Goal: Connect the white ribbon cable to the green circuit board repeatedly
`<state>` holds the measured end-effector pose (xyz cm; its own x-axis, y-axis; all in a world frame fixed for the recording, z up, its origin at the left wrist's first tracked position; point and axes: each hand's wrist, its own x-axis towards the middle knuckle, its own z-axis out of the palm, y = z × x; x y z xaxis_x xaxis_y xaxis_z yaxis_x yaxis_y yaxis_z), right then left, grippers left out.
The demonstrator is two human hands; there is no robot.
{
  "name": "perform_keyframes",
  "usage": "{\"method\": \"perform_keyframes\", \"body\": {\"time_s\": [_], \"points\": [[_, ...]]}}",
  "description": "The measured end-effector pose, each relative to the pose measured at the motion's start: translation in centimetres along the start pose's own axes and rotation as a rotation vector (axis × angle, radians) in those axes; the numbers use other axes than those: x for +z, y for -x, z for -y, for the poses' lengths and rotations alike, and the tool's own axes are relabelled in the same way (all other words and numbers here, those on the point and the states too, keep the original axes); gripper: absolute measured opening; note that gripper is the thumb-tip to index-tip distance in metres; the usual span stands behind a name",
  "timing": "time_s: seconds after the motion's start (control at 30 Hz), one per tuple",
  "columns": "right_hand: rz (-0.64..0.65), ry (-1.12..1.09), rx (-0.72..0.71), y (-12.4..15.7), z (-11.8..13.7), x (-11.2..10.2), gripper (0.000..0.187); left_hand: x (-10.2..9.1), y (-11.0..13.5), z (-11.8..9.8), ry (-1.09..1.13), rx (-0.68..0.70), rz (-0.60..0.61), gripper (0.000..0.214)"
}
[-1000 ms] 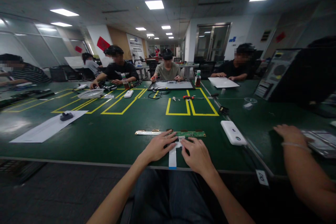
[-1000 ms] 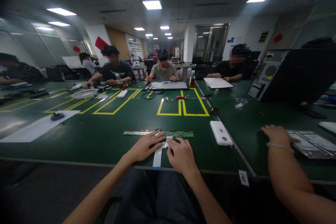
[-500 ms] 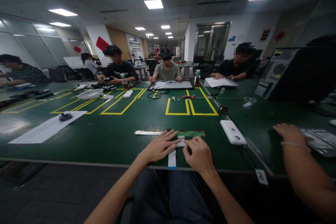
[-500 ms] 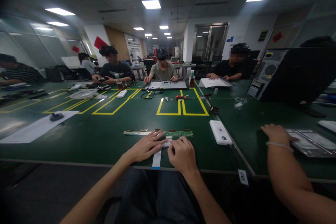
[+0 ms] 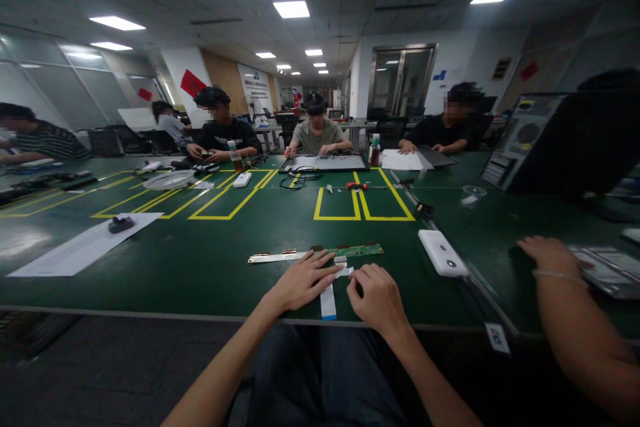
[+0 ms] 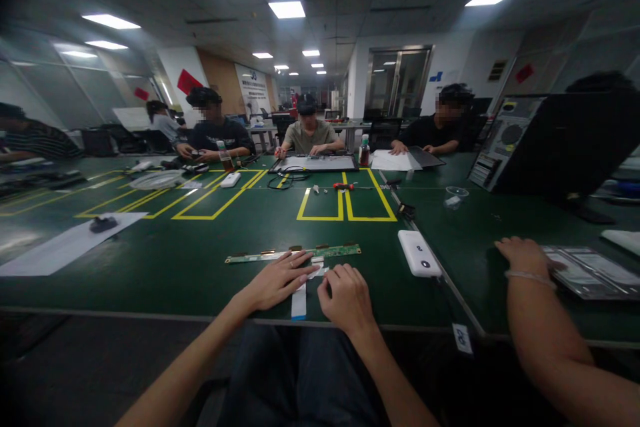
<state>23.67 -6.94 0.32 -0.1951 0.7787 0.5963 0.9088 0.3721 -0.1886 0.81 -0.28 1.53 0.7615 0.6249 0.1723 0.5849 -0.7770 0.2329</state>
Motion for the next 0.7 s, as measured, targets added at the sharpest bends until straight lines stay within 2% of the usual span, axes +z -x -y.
{"method": "perform_keyframes", "body": {"time_s": [0.17,0.3,0.5,0.7], "points": [[0.027,-0.011,0.028,0.1,0.0,0.0,0.013,0.5,1.0,1.8,-0.064,-0.210,-0.042,0.051],[0.036,-0.020,0.035,0.2,-0.1,0.0,0.014,-0.1,3.6,5.3,-0.131,-0.382,-0.056,0.055],[0.040,-0.033,0.027,0.2,-0.1,-0.1,0.014,-2.6,11.0,12.2,-0.224,-0.669,-0.031,0.059],[0.041,-0.037,0.026,0.2,-0.1,-0.3,0.014,-5.3,19.8,18.6,-0.263,-1.062,-0.030,0.062]]}}
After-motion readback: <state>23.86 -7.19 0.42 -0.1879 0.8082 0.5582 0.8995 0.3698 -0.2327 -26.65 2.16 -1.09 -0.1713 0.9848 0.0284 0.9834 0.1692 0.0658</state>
